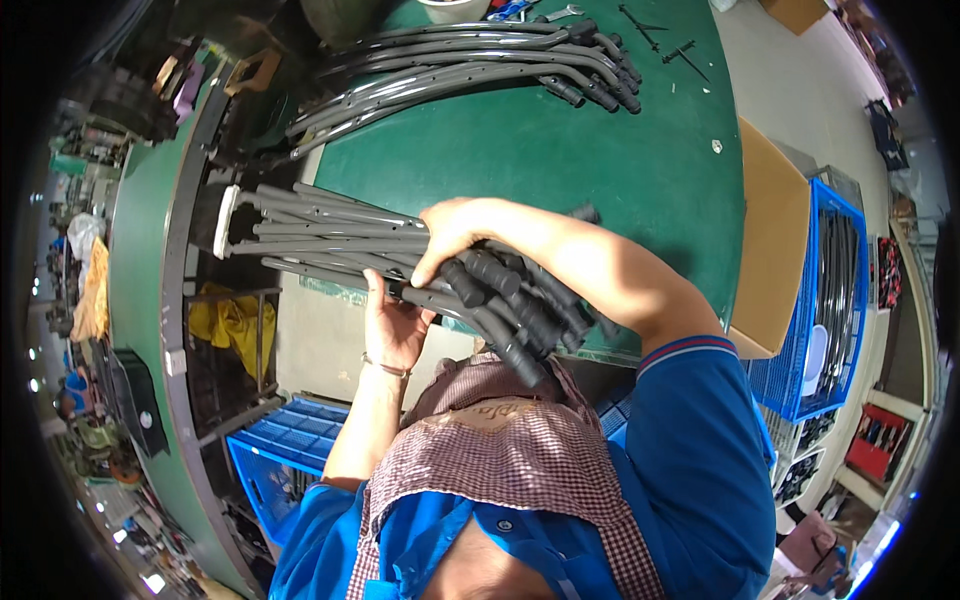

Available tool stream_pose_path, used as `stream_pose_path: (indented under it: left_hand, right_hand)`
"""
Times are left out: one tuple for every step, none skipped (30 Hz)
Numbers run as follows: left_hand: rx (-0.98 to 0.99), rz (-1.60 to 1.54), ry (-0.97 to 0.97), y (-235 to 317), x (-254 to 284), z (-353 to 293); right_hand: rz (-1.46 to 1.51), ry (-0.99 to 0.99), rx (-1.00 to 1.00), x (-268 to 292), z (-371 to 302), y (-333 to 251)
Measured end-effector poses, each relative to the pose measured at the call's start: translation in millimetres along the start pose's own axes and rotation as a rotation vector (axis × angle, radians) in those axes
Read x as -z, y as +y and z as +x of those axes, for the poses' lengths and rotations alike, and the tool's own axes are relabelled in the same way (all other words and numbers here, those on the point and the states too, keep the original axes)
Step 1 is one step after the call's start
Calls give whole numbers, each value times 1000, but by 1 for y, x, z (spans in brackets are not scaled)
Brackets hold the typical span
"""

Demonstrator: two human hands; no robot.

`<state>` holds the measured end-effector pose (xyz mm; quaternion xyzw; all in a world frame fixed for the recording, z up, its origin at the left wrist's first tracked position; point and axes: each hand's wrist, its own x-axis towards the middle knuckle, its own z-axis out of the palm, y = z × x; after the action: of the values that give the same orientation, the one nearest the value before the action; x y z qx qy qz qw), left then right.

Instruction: The person repeatedly picks up long metal rods and curved metal pieces from a green workbench, inserts them into a press machine, and operates the lever to join them. The finished components are placed into a blue crate.

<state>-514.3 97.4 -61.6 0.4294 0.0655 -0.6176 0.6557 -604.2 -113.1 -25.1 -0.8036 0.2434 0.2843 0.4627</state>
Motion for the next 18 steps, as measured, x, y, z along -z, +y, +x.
stream_pose_path:
  left_hand:
    - [-49, 32, 50, -6, 2, -8]
    - [-81, 77, 82, -11, -2, -10]
    - [-49, 50, 61, -11, -2, -17]
    - [-21, 31, 50, -12, 0, -22]
    - [-20, -3, 21, -17, 5, -22]
    - [-14, -34, -9, -23, 14, -20]
    - [2, -67, -65, -26, 28, -15]
    - [24, -51, -78, -27, 26, -21]
    - [58, -33, -127, -27, 24, -27]
    - [73, -11, -177, -28, 21, -32]
    - [39, 87, -163, -29, 13, -38]
    - [94, 86, -173, -28, 4, -43]
    - [69, 115, -192, -32, -7, -47]
    - [101, 78, -226, -34, -17, -51]
    - [63, 124, -241, -35, -25, -49]
    - [8, 154, -246, -48, -33, -56]
    - [7, 177, -284, -59, -49, -62]
    - [-18, 247, -293, -72, -65, -65]
  right_hand:
    - [45, -1, 65, -15, -4, -4]
    - [105, 17, 115, -27, -15, -1]
    - [304, -1, 138, -44, -7, 10]
    - [223, 144, 183, -57, -17, 9]
    - [209, 169, 141, -63, -30, 2]
    - [199, 195, 95, -68, -40, -5]
    - [206, 262, 89, -78, -39, -6]
    - [249, 285, 101, -86, -41, -7]
    - [246, 321, 111, -93, -51, -12]
    - [310, 293, 120, -98, -53, -8]
    - [343, 333, 117, -104, -57, -4]
    - [386, 367, 154, -107, -65, 3]
    - [380, 423, 167, -110, -71, 8]
    - [422, 408, 204, -104, -89, 9]
    - [433, 465, 222, -102, -104, 12]
    - [430, 504, 249, -107, -126, 19]
    - [450, 523, 258, -110, -151, 28]
    - [436, 573, 260, -111, -180, 39]
